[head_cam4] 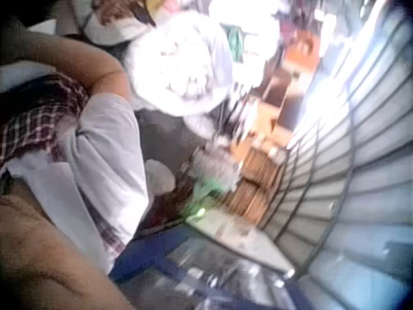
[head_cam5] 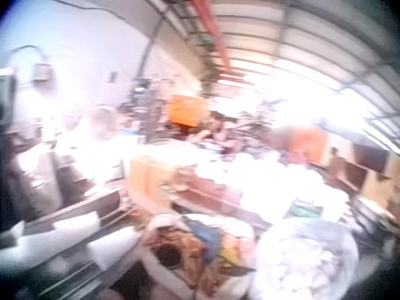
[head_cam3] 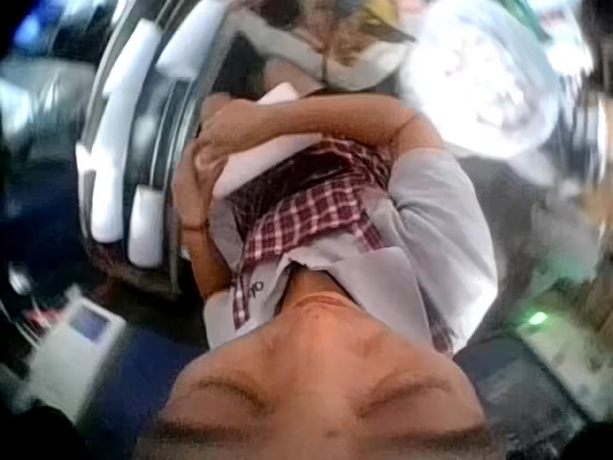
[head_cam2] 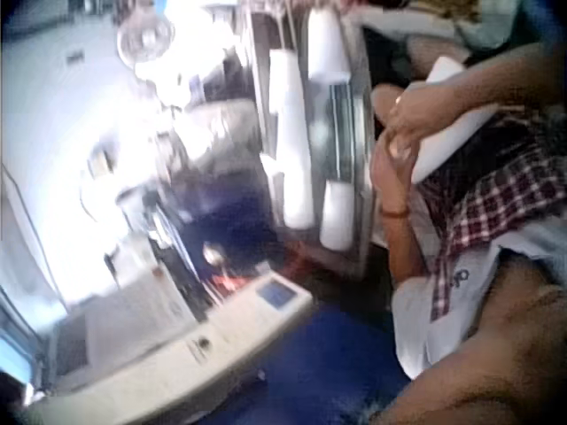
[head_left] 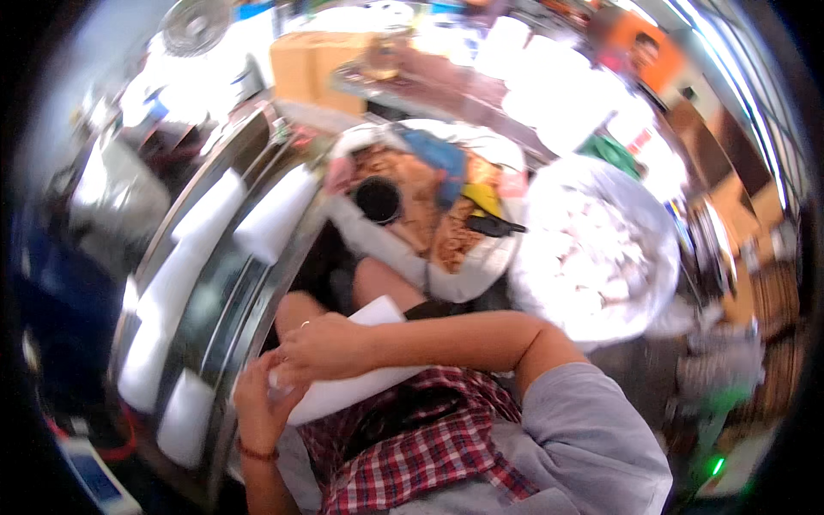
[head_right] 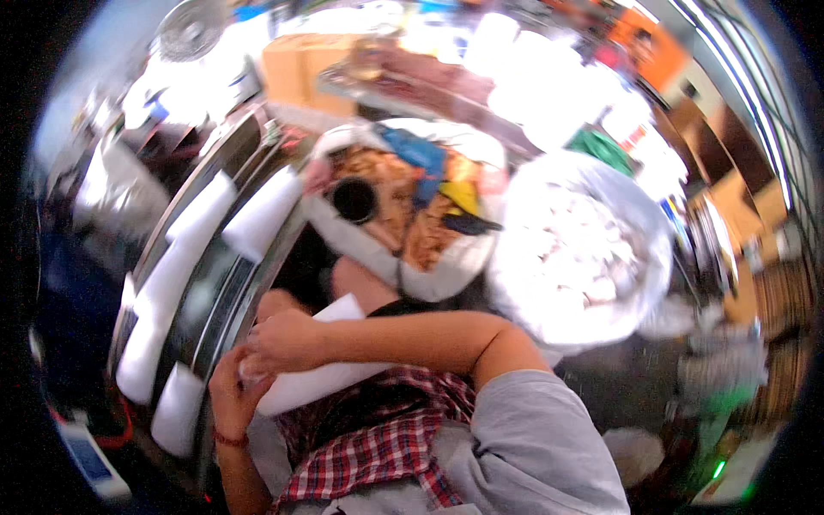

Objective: The person assembles white plastic cone-shaped components by inserting wooden handles using a hand drill and cleaning the surfaces with a yellow sponge.

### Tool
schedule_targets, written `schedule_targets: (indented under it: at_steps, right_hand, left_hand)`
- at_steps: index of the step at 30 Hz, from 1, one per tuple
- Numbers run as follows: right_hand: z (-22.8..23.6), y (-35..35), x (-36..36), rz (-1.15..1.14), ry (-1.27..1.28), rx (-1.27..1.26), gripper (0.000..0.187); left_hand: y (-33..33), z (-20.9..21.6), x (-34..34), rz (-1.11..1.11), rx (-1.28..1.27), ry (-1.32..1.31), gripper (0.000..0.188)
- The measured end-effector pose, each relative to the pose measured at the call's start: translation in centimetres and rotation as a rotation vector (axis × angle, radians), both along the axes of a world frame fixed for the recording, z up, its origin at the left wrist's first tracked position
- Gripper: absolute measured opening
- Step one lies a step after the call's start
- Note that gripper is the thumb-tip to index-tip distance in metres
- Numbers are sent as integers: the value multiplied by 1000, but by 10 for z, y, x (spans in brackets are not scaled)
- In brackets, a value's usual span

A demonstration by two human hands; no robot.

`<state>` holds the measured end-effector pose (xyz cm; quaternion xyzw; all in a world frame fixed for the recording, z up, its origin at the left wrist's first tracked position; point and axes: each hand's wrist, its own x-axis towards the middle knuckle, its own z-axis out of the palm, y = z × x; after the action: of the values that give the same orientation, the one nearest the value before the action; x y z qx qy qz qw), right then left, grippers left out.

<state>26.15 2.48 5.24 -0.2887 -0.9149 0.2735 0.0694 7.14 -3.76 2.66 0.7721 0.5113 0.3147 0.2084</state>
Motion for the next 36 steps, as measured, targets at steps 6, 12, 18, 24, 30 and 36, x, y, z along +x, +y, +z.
schedule_targets:
  at_steps: [6,12,18,24,30,36]
  right_hand:
    - [34,-50,170,-591,117,372,37]
    - [37,-149,348,-1161,-378,473,23]
    - [9,-172,412,-1023,-712,450,37]
    - [-6,-154,425,-1045,-797,406,33]
    - [-19,-142,425,-946,-995,405,30]
    - [-21,-132,418,-992,-1104,296,36]
  left_hand:
    - [21,15,27,-99,-83,263,44]
    - [27,-3,24,-56,-96,254,32]
    - [35,-1,36,33,-72,110,28]
    - [29,5,26,9,-36,187,26]
    - [34,25,32,-74,-84,281,28]
    - [64,-20,-15,196,-78,-72,22]
